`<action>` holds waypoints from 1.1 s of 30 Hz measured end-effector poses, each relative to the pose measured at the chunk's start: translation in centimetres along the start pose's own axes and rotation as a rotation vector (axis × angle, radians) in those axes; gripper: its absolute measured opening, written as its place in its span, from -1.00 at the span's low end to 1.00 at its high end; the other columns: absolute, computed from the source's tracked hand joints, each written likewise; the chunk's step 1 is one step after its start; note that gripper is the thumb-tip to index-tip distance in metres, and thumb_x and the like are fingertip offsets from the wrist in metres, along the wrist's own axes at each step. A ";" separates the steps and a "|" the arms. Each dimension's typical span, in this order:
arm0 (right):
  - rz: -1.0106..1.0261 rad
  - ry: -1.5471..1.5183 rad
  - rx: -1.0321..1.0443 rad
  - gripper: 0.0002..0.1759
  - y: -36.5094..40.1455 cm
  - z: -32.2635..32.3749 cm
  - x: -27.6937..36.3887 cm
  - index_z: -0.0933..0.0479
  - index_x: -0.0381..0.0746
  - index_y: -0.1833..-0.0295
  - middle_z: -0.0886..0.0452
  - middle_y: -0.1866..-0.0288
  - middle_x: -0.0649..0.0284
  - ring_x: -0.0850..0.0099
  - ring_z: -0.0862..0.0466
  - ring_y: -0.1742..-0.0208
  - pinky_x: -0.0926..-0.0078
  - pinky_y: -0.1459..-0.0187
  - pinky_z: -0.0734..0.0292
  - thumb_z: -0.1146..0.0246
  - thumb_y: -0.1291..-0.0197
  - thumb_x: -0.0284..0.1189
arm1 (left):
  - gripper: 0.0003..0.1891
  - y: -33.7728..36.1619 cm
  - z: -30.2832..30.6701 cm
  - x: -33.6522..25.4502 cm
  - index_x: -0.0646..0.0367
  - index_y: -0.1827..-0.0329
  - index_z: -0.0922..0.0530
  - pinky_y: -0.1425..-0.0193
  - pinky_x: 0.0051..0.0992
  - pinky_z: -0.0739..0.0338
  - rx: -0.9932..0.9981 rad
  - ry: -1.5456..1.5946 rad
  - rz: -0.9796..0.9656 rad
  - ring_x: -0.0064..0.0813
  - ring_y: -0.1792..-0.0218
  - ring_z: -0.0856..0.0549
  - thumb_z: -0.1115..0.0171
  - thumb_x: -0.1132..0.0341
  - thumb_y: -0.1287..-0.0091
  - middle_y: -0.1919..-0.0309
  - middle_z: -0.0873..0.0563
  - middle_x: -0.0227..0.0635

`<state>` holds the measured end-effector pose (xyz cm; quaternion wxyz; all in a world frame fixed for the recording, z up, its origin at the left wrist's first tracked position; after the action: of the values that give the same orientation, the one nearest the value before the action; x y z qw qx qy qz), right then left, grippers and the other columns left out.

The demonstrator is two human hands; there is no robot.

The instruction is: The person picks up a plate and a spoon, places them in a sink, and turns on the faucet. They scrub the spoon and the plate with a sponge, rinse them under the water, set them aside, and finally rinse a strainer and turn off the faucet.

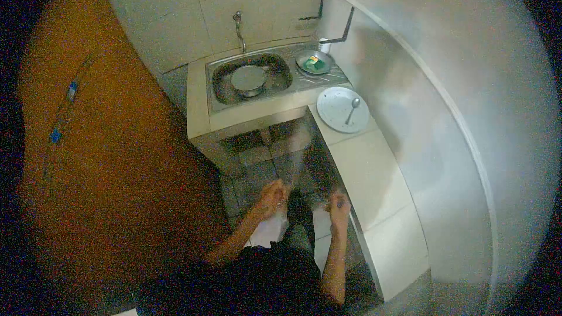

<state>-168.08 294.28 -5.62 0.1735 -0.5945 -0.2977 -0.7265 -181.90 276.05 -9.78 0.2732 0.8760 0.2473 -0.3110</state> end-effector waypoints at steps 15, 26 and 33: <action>0.219 1.082 -0.299 -0.53 -36.3 0.1 1.9 -0.31 -0.45 0.20 -0.46 0.26 -0.18 -0.02 -0.50 0.19 0.19 0.18 -0.44 -0.27 0.06 -0.30 | -0.81 -20.0 2.6 -14.0 0.22 0.18 -0.51 0.22 -0.62 -0.50 -0.190 -0.353 -0.105 -0.60 0.33 -0.59 -0.20 0.35 -0.19 0.39 -0.62 -0.36; 0.071 0.693 -0.476 -0.62 -35.5 2.8 -0.6 -0.39 -0.38 0.35 -0.51 0.39 -0.06 0.08 -0.52 0.36 0.24 0.31 -0.40 -0.30 0.08 -0.27 | -0.80 -29.2 1.0 -12.1 0.25 0.12 -0.46 0.20 -0.59 -0.53 0.062 -0.469 0.119 -0.55 0.28 -0.58 -0.09 0.35 -0.26 0.29 -0.58 -0.35; 0.012 0.638 -0.632 -0.67 -32.7 3.1 -1.6 -0.40 -0.40 0.53 -0.44 0.65 0.14 0.36 -0.34 0.62 0.36 0.54 -0.31 -0.38 0.20 -0.39 | -0.68 -35.5 0.7 -5.7 0.25 0.04 -0.39 0.26 -0.53 -0.56 0.011 -0.537 0.180 -0.48 0.32 -0.58 -0.09 0.23 -0.26 0.28 -0.57 -0.28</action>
<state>-185.20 321.01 -14.17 0.0705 -0.3662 0.0108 -0.9278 -207.48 299.98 -17.90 0.3509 0.7820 0.0857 -0.5079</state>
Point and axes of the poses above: each hand's wrist, its own y-axis away from the middle knuckle, its own z-axis out of the back of the hand, x = y × z, the point moved 7 cm from there along -y, towards the middle knuckle
